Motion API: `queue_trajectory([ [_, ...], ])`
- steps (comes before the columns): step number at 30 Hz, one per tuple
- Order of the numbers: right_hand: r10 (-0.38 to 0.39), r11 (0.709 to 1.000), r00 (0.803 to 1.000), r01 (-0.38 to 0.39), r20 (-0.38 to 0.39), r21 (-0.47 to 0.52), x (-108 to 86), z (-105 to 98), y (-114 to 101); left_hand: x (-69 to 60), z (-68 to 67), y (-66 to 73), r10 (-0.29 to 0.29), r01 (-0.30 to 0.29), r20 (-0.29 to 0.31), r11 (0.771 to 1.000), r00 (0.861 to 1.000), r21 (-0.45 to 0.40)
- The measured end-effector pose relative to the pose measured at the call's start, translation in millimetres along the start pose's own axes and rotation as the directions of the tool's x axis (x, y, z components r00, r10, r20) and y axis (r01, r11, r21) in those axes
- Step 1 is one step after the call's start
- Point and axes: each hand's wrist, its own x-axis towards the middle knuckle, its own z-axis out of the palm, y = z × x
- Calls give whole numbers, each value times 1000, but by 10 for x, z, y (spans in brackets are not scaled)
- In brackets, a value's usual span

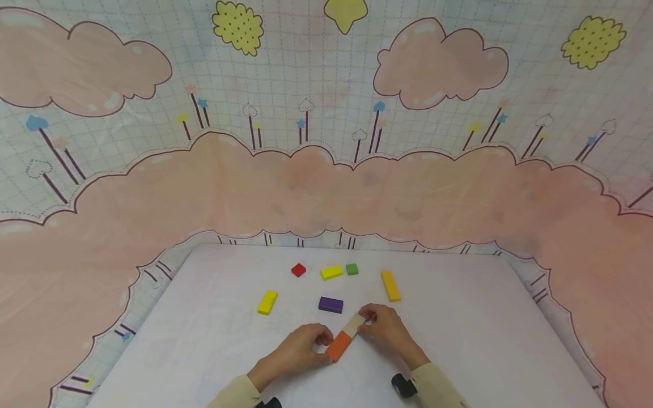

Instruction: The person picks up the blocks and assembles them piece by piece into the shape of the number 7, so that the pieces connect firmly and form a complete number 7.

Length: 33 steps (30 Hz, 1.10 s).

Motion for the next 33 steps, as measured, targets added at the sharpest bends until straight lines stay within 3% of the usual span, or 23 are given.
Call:
queue_trajectory([
  [25,5,1000,1000,-5,13,20,65,31,28,28,118,106,-49,50,-11,998,999,39],
  [33,-7,1000,1000,7,10,25,73,36,35,30,125,108,-34,35,-10,997,999,66],
])
